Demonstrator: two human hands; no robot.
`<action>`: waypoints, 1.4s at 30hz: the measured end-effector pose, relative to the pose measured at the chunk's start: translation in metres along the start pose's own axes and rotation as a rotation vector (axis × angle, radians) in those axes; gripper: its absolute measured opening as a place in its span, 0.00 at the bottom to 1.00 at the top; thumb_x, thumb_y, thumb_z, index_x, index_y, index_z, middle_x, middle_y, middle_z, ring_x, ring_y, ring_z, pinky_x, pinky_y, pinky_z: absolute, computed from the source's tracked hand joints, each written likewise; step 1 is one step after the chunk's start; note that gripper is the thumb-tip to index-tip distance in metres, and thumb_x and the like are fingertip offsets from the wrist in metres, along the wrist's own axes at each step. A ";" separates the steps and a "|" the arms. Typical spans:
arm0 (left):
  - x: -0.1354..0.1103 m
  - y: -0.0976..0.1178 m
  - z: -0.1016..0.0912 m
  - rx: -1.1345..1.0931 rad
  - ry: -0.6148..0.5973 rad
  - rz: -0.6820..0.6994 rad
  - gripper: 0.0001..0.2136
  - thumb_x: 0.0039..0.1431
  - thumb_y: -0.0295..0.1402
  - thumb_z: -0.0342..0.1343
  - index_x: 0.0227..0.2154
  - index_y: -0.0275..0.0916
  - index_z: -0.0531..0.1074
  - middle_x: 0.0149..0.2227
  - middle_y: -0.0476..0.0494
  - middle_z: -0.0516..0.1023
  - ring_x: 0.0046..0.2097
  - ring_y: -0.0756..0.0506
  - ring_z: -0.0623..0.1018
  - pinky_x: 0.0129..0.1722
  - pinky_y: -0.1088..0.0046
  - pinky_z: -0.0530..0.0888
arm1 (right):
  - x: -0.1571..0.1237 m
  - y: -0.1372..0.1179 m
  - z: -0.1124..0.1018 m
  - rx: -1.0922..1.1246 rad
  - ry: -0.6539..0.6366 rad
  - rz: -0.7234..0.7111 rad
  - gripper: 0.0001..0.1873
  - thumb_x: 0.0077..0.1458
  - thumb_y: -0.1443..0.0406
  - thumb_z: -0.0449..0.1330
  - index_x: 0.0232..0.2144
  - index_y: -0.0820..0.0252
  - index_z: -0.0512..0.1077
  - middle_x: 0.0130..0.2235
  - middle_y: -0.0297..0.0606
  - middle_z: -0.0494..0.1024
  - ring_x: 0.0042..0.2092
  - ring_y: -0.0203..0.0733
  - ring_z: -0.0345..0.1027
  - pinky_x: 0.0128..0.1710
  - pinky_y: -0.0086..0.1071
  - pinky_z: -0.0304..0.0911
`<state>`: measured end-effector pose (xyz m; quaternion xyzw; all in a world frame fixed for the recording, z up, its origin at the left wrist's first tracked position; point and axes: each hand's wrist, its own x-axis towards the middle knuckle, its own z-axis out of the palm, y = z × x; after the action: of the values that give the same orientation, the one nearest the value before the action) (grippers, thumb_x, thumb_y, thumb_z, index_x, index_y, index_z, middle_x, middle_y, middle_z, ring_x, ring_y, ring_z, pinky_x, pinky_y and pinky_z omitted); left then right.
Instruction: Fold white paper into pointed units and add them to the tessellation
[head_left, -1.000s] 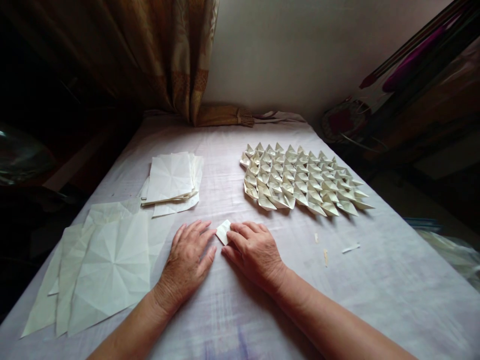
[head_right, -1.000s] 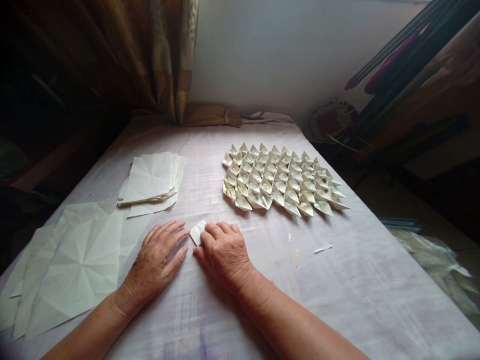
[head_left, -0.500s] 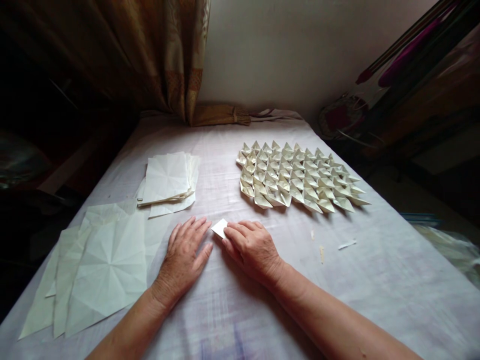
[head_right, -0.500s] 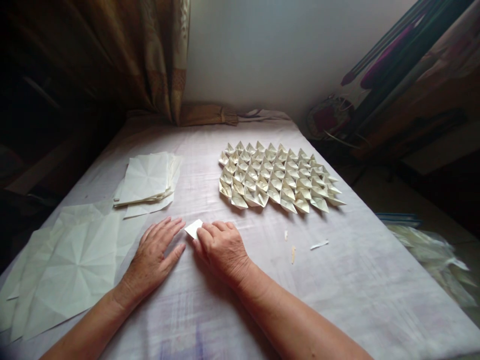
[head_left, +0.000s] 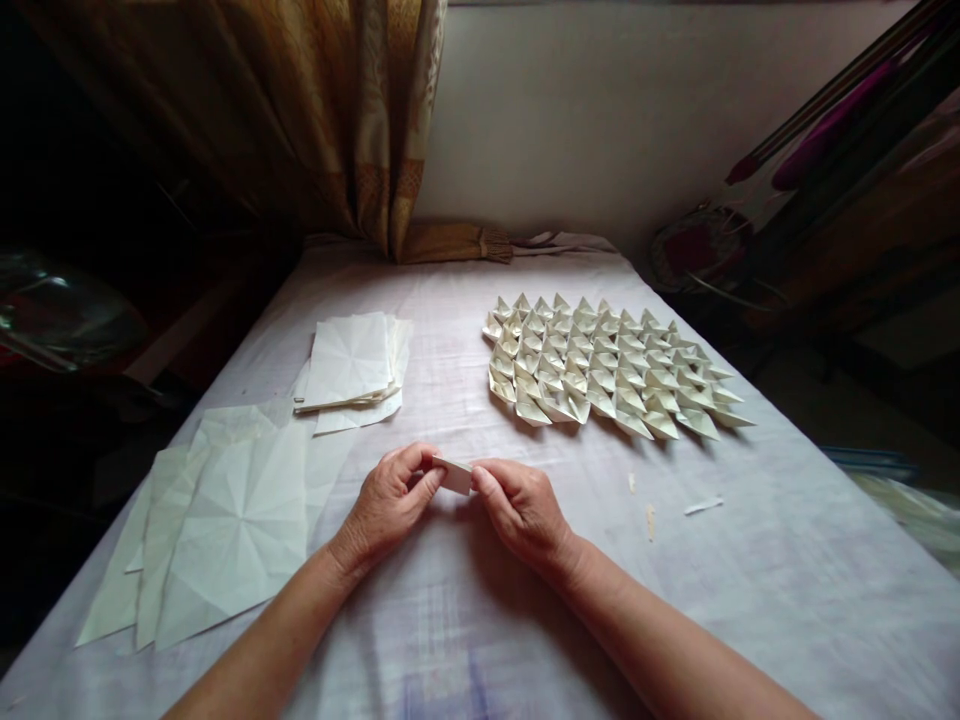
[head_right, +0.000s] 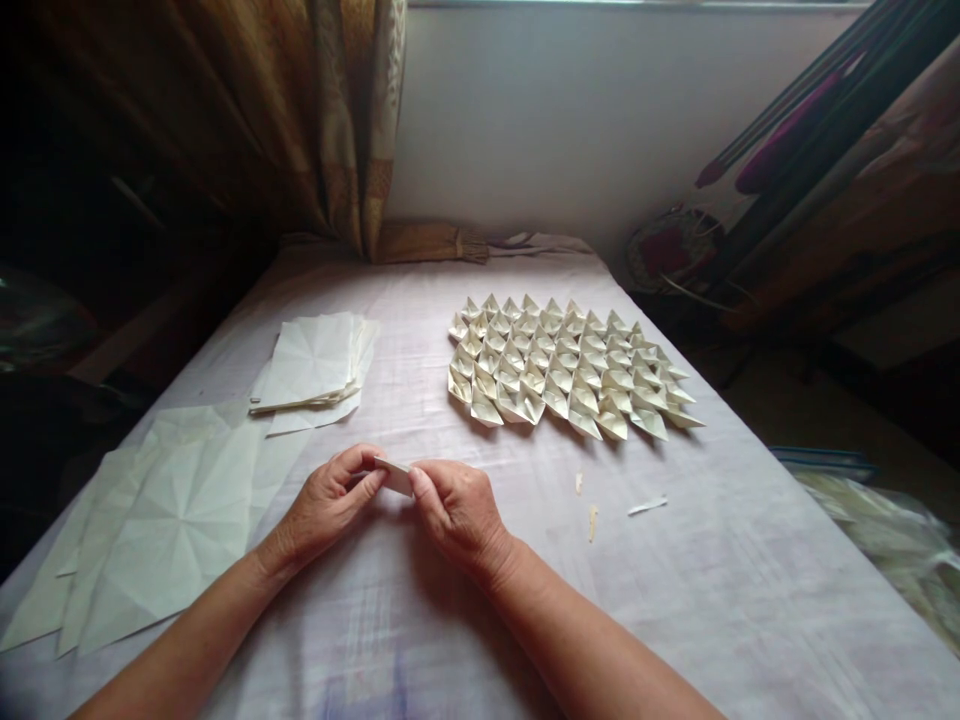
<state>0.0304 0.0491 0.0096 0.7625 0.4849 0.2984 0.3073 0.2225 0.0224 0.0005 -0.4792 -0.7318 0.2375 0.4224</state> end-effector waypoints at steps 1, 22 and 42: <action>-0.001 0.002 -0.001 -0.018 -0.031 -0.031 0.08 0.63 0.35 0.50 0.33 0.40 0.73 0.30 0.49 0.78 0.34 0.47 0.78 0.37 0.71 0.74 | 0.000 0.000 0.000 0.027 0.010 0.017 0.16 0.64 0.62 0.50 0.32 0.58 0.76 0.28 0.37 0.80 0.29 0.37 0.73 0.31 0.28 0.66; -0.007 -0.003 0.006 0.394 0.212 0.170 0.06 0.64 0.33 0.54 0.41 0.39 0.72 0.40 0.42 0.78 0.43 0.42 0.76 0.45 0.64 0.72 | -0.003 -0.002 0.012 -0.305 -0.050 0.059 0.04 0.53 0.70 0.58 0.29 0.57 0.70 0.26 0.32 0.77 0.30 0.39 0.68 0.35 0.31 0.54; -0.029 0.002 0.007 0.670 0.052 0.426 0.13 0.68 0.33 0.48 0.50 0.45 0.75 0.52 0.44 0.78 0.54 0.38 0.74 0.57 0.54 0.66 | 0.000 0.009 -0.002 -0.446 -0.087 -0.139 0.09 0.61 0.69 0.56 0.37 0.58 0.76 0.37 0.40 0.78 0.38 0.44 0.67 0.41 0.35 0.61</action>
<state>0.0266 0.0200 0.0023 0.8962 0.3940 0.2001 -0.0397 0.2288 0.0260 -0.0058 -0.4983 -0.8150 0.0606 0.2895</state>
